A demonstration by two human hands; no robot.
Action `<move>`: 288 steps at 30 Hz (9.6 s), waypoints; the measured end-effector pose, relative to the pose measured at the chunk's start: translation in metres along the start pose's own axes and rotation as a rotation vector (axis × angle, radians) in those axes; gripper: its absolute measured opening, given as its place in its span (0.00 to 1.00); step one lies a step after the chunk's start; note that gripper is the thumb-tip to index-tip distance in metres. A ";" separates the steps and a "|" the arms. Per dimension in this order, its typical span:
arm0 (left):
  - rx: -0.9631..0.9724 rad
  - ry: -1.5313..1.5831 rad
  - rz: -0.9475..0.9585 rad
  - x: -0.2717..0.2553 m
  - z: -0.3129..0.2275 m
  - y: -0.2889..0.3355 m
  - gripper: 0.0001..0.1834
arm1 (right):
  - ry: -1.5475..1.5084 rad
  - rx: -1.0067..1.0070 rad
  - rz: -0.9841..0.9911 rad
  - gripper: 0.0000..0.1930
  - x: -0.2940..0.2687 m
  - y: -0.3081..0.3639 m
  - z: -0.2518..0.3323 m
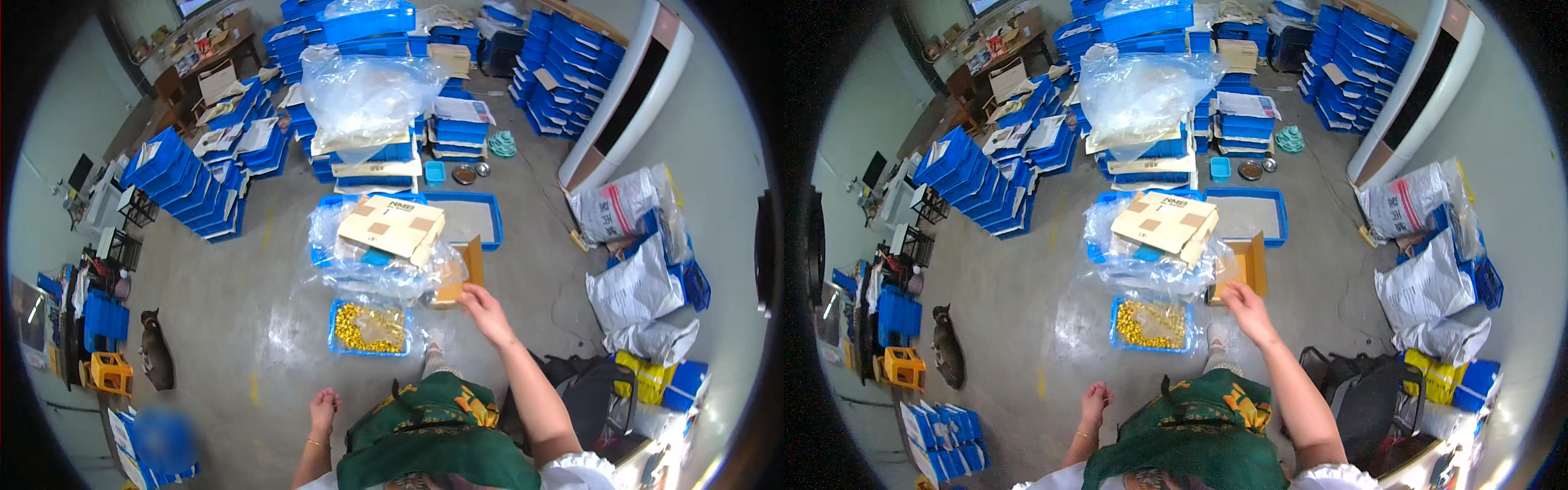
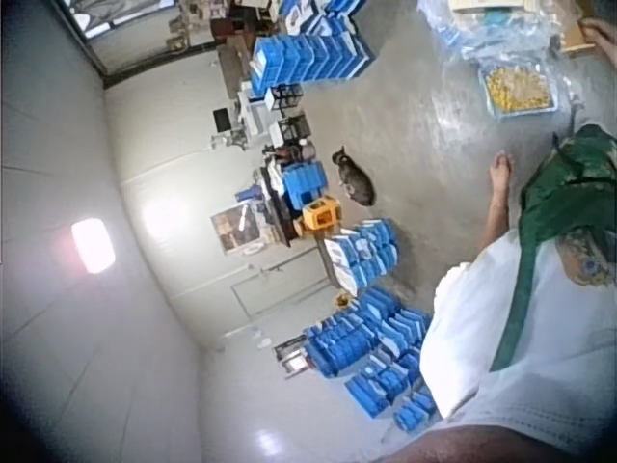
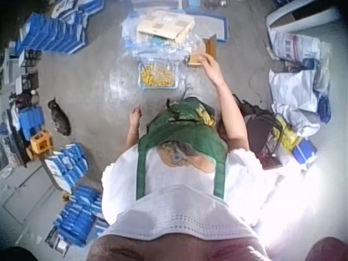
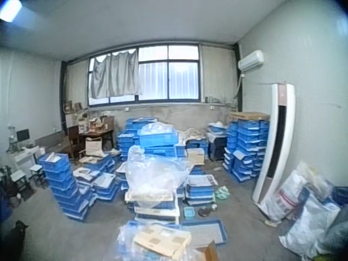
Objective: The person puts on gloves, unpacks ball bearings from a box, and inserts the bearings into metal components in a tray by hand.
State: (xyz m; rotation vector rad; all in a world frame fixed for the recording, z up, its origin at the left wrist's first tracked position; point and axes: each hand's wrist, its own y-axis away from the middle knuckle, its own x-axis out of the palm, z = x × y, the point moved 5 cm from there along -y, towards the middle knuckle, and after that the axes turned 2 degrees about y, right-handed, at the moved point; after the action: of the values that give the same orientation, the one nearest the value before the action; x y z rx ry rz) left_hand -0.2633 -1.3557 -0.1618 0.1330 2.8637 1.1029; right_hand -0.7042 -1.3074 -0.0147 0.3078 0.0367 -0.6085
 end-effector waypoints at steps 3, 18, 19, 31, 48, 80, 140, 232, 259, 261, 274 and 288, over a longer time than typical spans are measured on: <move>0.167 0.113 0.162 0.043 -0.025 -0.010 0.07 | 0.076 0.129 0.049 0.33 0.020 -0.112 -0.057; -0.113 0.102 0.067 0.058 -0.018 -0.005 0.12 | -0.112 0.182 -0.292 0.47 0.125 -0.186 -0.057; -0.114 0.063 0.108 0.063 -0.023 -0.019 0.12 | -0.076 0.183 -0.294 0.49 0.126 -0.188 -0.053; -0.134 -0.757 0.819 0.108 -0.088 -0.079 0.21 | -0.883 -0.080 -0.319 0.39 0.053 0.044 0.002; -0.074 -1.374 1.517 0.306 0.093 0.133 0.09 | -1.449 -0.346 -2.023 0.24 0.049 0.586 -0.254; -0.427 -2.755 2.043 0.612 0.685 0.664 0.27 | -1.796 0.511 -2.410 0.28 -0.246 0.660 -0.493; 0.557 0.928 4.123 0.534 0.689 0.756 0.28 | 0.648 1.387 -3.105 0.26 -0.342 0.715 -0.415; -0.624 -2.717 3.216 0.628 0.709 0.727 0.23 | 0.236 1.391 -2.475 0.16 -0.428 0.654 -0.333; -2.072 -2.598 2.553 0.420 0.531 0.689 0.20 | 1.369 1.131 -2.563 0.10 -0.482 0.713 -0.357; -1.961 -2.385 2.609 0.423 0.548 0.712 0.20 | 1.237 0.935 -2.659 0.08 -0.495 0.711 -0.381; -1.649 -1.703 2.253 0.637 0.709 0.775 0.14 | 0.631 0.941 -2.510 0.17 -0.542 0.708 -0.389; -1.862 -1.251 2.086 0.733 0.746 0.708 0.25 | 0.434 0.944 -2.267 0.20 -0.650 0.674 -0.432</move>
State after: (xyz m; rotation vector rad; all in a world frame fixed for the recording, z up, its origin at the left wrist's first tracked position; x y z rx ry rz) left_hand -0.8807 -0.2584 -0.2627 2.1697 -0.6418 1.6712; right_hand -0.8310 -0.2952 -0.1619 1.3316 0.5842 -2.8176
